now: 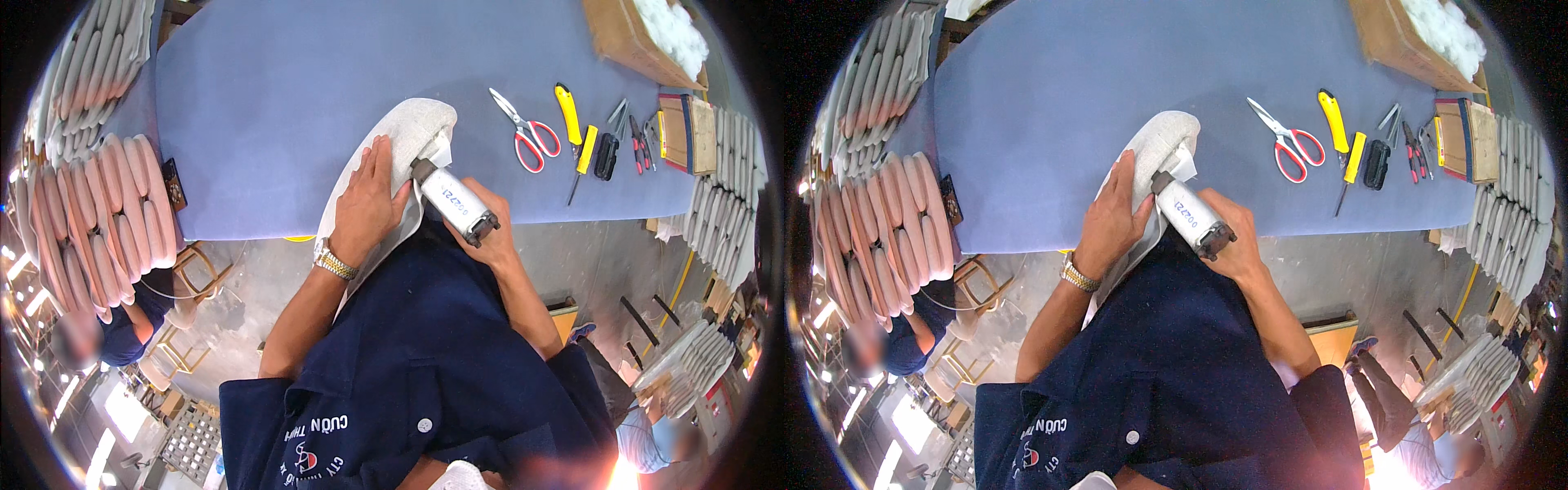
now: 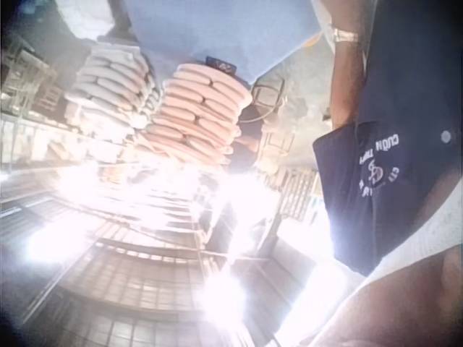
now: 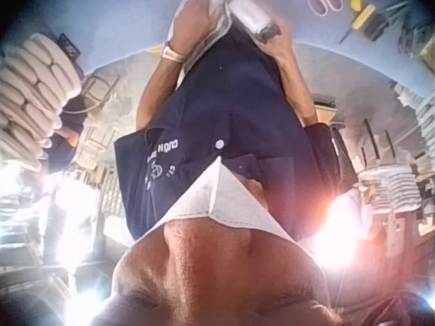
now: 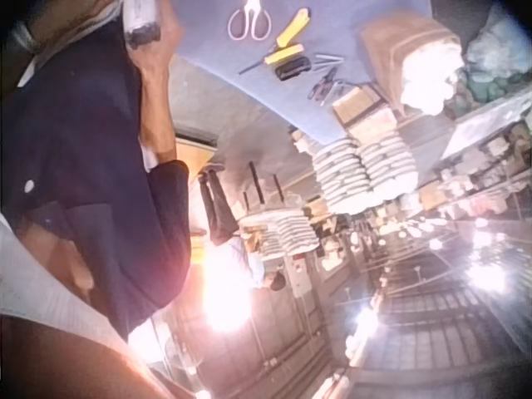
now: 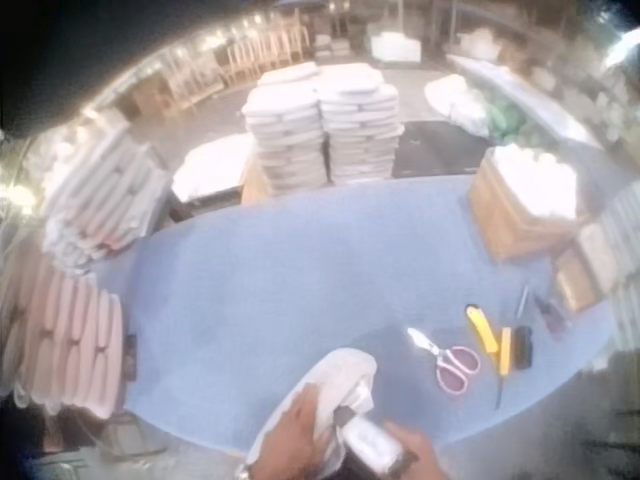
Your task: The person assembles a cushion by folding white fabric over a foam insert, using a staple gun to secure the fabric edges, and trimming excess material with scissors. The process is repeated for multiple cushions on a workbench in a workshop.
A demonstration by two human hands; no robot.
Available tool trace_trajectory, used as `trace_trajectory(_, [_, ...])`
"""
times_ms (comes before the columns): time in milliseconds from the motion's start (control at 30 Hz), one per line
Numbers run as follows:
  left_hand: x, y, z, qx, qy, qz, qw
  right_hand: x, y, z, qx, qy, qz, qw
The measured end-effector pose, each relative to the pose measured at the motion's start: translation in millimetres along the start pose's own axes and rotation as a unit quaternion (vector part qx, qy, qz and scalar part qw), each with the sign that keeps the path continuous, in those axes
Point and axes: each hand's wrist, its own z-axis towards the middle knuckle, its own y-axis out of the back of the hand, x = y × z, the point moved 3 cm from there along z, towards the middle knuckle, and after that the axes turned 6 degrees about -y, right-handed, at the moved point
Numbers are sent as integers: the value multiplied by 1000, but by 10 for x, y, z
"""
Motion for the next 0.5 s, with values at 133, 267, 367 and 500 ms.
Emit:
trace_trajectory(133, [2, 1, 2, 8, 11, 22, 1000, 32, 26, -4, 19, 5, 24, 1000])
trace_trajectory(267, [-23, 9, -9, 7, 23, 21, 999, 75, 46, 39, 35, -3, 23, 999])
trace_trajectory(367, [-60, -20, -12, -3, 32, -5, 999, 93, 39, 88, 49, -29, 16, 998])
trace_trajectory(500, [-98, 2, 46, 2, 52, 2, 999, 156, 14, 103, 49, -51, 18, 997])
